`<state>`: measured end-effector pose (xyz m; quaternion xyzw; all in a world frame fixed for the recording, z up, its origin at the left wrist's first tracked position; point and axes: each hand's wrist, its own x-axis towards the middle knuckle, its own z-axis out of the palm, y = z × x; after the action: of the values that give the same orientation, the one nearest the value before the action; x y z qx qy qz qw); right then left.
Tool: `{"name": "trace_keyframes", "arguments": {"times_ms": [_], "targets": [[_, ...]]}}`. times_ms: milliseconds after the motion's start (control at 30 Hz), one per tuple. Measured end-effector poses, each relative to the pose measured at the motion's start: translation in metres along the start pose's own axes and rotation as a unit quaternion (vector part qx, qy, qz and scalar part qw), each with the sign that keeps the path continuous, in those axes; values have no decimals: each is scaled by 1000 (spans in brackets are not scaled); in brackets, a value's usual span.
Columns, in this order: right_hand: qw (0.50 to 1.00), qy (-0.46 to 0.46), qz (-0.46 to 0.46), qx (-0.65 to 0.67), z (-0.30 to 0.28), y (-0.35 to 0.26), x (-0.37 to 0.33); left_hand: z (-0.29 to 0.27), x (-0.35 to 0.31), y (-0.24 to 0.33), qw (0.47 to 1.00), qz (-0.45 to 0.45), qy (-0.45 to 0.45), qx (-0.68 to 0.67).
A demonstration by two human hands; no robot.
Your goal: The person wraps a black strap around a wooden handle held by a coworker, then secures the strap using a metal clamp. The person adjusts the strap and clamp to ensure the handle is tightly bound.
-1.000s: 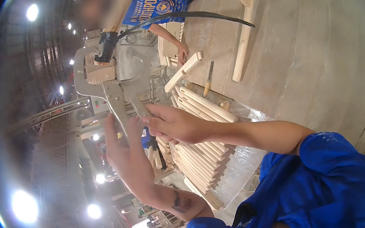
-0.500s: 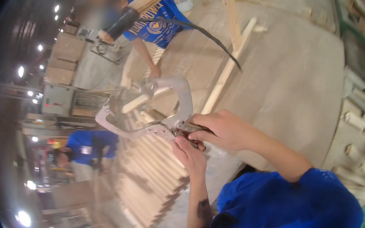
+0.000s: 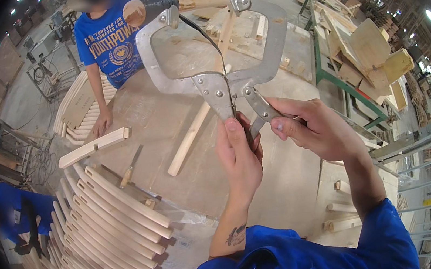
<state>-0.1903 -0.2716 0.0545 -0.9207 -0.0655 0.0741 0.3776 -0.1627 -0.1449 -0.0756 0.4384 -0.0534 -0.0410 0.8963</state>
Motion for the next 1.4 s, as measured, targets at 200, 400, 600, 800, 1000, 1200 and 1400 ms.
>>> {"name": "trace_keyframes", "arguments": {"times_ms": [200,400,600,800,1000,1200,1400], "targets": [[991,47,-96,-81,6,-2,11,15,5,-22,991,29,75,-105],[985,42,-81,-146,-8,-10,45,29,50,-26,973,-20,75,-216],[986,45,-81,-140,-12,-19,56,35,73,-24,975,11,64,-210],[987,44,-76,-136,-19,-19,65,40,79,-18,973,-4,76,-216],[979,27,-73,-187,-33,-19,70,52,71,-20,972,30,88,-214],[964,0,-66,-258,-53,-18,70,71,61,-22,972,52,121,-195],[966,37,-111,-231,-29,37,52,54,50,-59,978,133,132,-88]]}}
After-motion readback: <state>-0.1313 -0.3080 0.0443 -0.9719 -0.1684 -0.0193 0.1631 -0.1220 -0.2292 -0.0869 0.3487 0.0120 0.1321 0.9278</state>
